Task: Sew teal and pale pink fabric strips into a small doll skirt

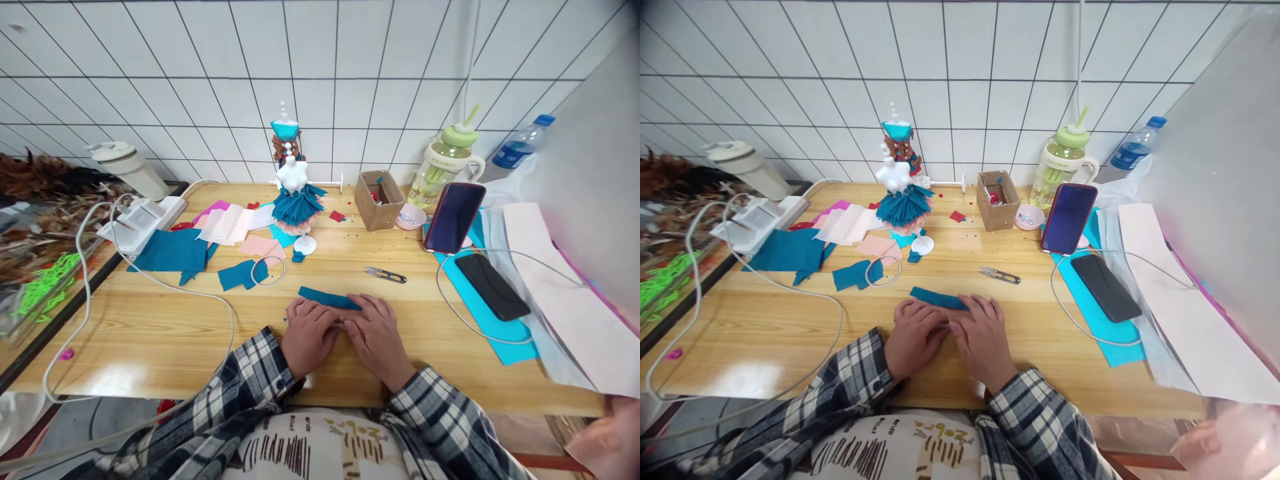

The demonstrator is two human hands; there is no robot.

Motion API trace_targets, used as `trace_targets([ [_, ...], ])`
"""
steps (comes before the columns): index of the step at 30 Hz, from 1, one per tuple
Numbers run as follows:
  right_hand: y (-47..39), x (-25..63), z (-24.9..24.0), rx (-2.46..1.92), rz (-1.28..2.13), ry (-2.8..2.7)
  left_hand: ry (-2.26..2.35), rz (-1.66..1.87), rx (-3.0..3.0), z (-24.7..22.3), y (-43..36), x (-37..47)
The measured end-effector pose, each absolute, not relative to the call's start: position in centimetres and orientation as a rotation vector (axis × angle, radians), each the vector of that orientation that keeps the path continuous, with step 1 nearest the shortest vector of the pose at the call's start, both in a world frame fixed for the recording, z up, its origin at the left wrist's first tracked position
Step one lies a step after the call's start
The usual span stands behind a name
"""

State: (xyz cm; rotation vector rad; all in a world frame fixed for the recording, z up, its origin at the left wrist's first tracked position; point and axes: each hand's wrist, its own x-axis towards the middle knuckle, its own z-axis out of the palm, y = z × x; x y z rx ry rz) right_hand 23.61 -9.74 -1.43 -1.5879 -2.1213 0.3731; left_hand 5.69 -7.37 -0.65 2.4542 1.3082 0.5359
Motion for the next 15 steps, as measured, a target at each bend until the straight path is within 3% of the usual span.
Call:
trace_targets([
  [15, -9.84, 24.14, -1.91, -1.564, 0.362, -2.133, 1.352, 0.511, 2.506, -0.77, -6.88, 6.06],
])
